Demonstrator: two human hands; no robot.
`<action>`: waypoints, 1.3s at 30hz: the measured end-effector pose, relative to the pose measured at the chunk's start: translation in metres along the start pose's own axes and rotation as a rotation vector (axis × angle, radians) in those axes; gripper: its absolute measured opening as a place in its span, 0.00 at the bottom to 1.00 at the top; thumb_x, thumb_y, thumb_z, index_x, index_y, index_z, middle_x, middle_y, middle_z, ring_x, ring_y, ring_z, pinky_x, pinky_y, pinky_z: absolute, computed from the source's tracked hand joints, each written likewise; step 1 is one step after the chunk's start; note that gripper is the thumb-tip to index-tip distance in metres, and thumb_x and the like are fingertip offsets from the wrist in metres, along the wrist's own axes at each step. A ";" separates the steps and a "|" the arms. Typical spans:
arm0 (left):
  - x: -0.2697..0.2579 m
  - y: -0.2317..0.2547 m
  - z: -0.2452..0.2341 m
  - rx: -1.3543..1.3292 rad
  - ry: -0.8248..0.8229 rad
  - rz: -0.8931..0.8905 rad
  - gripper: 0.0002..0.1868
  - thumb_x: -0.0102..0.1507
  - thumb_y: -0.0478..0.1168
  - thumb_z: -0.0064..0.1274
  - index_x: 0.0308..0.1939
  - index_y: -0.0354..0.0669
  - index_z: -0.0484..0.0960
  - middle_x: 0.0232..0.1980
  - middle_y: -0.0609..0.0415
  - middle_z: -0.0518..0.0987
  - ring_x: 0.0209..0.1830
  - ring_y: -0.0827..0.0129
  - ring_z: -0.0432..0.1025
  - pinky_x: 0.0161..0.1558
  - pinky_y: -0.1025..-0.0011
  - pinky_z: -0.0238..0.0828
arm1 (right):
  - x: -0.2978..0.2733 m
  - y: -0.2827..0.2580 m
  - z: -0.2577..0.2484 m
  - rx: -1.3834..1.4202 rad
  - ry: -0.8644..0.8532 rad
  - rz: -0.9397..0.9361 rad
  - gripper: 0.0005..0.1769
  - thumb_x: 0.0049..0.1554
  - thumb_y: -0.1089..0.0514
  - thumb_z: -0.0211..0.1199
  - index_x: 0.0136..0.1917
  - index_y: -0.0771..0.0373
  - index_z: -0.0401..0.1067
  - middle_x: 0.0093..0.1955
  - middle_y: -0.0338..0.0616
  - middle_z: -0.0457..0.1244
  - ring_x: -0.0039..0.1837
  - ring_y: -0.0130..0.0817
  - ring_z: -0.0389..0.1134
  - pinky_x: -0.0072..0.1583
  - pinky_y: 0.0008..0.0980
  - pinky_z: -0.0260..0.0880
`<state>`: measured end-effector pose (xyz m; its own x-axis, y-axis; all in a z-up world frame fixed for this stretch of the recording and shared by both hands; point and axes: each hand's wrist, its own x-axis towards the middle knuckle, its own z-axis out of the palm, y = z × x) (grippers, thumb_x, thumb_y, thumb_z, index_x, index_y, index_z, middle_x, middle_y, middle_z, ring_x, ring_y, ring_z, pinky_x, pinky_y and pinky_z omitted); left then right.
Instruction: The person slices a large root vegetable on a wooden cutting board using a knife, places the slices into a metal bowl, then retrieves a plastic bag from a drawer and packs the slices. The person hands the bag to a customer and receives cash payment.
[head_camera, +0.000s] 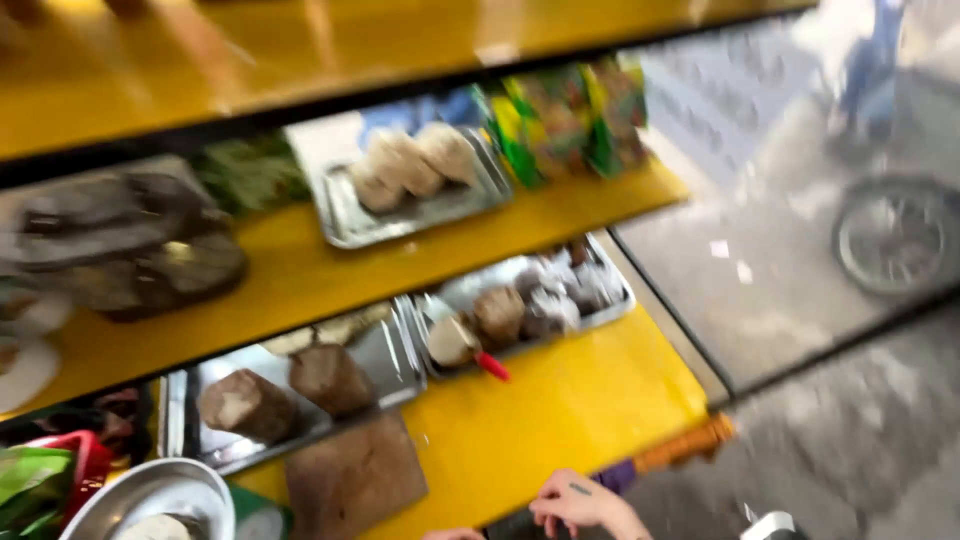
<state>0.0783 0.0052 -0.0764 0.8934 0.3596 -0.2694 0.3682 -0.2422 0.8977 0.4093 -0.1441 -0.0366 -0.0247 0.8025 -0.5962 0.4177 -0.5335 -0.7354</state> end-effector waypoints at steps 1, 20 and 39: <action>-0.004 0.035 -0.003 0.051 -0.102 0.016 0.26 0.78 0.64 0.47 0.69 0.56 0.88 0.68 0.60 0.87 0.66 0.68 0.77 0.71 0.67 0.65 | -0.021 0.013 0.009 0.143 -0.155 0.079 0.19 0.74 0.51 0.65 0.48 0.64 0.86 0.40 0.44 0.78 0.26 0.23 0.68 0.33 0.22 0.71; -0.037 0.069 -0.011 0.246 -1.119 -0.349 0.31 0.81 0.60 0.40 0.75 0.47 0.85 0.76 0.49 0.87 0.78 0.62 0.78 0.80 0.66 0.63 | 0.092 0.142 0.262 0.759 0.709 0.239 0.17 0.65 0.51 0.55 0.37 0.58 0.73 0.38 0.46 0.73 0.42 0.45 0.74 0.52 0.49 0.66; -0.057 0.091 0.003 0.240 -0.976 -0.356 0.21 0.82 0.52 0.47 0.70 0.48 0.87 0.67 0.47 0.90 0.70 0.52 0.82 0.71 0.54 0.75 | -0.027 0.012 0.183 0.982 0.817 -0.080 0.24 0.76 0.49 0.64 0.39 0.60 0.75 0.33 0.44 0.67 0.34 0.34 0.65 0.45 0.36 0.67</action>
<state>0.0620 -0.0400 0.0200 0.5049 -0.4075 -0.7609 0.5943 -0.4752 0.6488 0.2486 -0.2207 -0.0886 0.6900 0.5848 -0.4264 -0.4107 -0.1687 -0.8960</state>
